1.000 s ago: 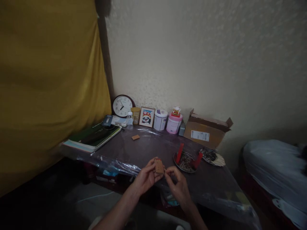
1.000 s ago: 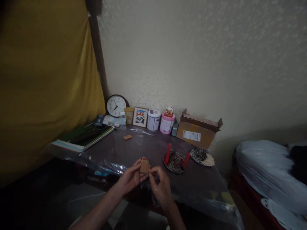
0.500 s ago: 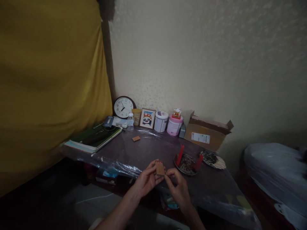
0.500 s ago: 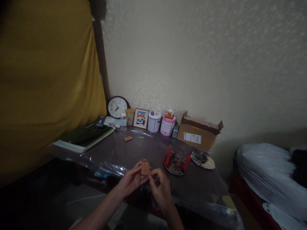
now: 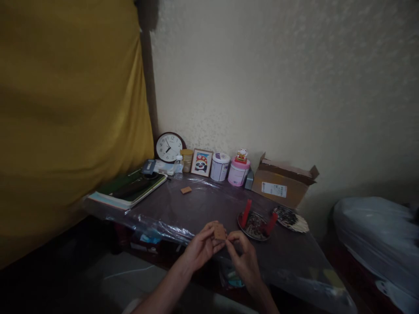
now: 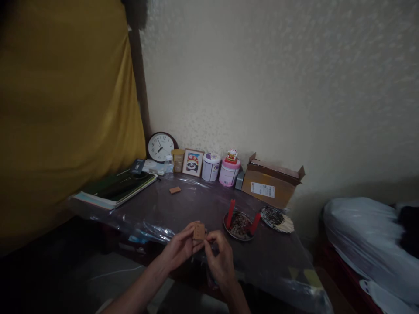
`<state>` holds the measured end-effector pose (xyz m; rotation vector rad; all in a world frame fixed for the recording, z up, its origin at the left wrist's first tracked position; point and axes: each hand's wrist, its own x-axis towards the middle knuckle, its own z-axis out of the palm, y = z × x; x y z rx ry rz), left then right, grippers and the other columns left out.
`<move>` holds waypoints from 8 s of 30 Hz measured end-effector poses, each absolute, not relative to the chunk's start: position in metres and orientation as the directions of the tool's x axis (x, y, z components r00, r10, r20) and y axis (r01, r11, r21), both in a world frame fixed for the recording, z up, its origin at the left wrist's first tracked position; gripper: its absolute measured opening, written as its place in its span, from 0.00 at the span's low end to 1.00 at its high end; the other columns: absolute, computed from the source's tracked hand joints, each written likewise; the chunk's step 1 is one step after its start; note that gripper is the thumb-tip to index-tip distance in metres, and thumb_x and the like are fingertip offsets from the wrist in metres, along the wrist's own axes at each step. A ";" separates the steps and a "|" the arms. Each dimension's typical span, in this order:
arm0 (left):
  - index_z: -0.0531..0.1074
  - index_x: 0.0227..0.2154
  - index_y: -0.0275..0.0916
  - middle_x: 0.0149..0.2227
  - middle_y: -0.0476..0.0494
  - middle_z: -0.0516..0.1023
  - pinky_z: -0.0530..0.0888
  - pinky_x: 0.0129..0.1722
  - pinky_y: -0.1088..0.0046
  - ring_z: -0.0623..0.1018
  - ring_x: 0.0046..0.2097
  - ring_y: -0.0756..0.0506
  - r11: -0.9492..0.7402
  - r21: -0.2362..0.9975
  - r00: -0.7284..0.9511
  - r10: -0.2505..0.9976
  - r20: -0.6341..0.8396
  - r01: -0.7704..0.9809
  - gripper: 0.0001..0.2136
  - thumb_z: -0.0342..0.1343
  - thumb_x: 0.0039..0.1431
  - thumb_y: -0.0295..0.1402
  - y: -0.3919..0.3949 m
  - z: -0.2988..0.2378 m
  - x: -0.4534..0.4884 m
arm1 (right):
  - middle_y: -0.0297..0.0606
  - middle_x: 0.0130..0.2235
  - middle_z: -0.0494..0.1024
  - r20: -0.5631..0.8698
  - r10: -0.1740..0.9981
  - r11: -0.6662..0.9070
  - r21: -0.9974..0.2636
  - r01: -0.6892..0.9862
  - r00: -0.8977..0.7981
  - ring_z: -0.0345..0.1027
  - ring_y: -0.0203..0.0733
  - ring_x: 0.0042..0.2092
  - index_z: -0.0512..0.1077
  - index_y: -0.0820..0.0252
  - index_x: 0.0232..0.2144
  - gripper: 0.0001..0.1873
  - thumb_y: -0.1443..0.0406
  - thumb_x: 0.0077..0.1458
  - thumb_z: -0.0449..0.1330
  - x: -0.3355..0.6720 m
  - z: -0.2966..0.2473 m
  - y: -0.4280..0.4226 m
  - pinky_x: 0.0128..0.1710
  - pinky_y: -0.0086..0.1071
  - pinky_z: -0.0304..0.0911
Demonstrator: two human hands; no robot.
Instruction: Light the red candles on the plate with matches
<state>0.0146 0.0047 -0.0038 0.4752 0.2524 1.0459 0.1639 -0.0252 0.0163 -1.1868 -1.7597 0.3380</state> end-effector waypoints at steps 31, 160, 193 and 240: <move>0.68 0.38 0.41 0.43 0.43 0.73 0.68 0.42 0.67 0.75 0.40 0.46 0.253 0.575 0.354 0.933 0.068 -0.778 0.08 0.54 0.54 0.33 0.002 0.005 0.023 | 0.34 0.30 0.73 0.613 0.789 0.502 -0.612 0.611 -0.034 0.68 0.38 0.34 0.66 0.57 0.28 0.03 0.65 0.53 0.54 0.162 0.020 -0.025 0.36 0.29 0.63; 0.72 0.35 0.38 0.36 0.43 0.78 0.66 0.41 0.70 0.75 0.38 0.45 0.039 0.818 0.112 0.993 0.032 -0.574 0.12 0.61 0.47 0.36 -0.077 0.025 0.020 | 0.36 0.37 0.78 0.718 0.696 0.595 -0.600 0.535 0.032 0.72 0.38 0.40 0.71 0.55 0.35 0.07 0.66 0.56 0.53 0.165 0.028 -0.082 0.41 0.30 0.67; 0.72 0.34 0.38 0.36 0.43 0.79 0.66 0.44 0.69 0.76 0.39 0.45 0.046 0.785 0.091 0.996 0.013 -0.618 0.10 0.60 0.47 0.34 -0.075 0.029 0.025 | 0.36 0.35 0.77 0.576 0.773 0.427 -0.783 0.452 0.267 0.71 0.39 0.39 0.71 0.57 0.32 0.08 0.61 0.55 0.55 0.175 0.031 -0.071 0.42 0.32 0.64; 0.73 0.35 0.37 0.36 0.43 0.79 0.66 0.41 0.71 0.76 0.38 0.47 0.042 0.783 0.099 0.995 0.024 -0.621 0.11 0.61 0.47 0.31 -0.075 0.031 0.022 | 0.36 0.36 0.76 0.781 0.623 0.656 -0.549 0.519 0.038 0.71 0.37 0.39 0.70 0.56 0.36 0.07 0.70 0.56 0.54 0.163 0.036 -0.077 0.41 0.31 0.66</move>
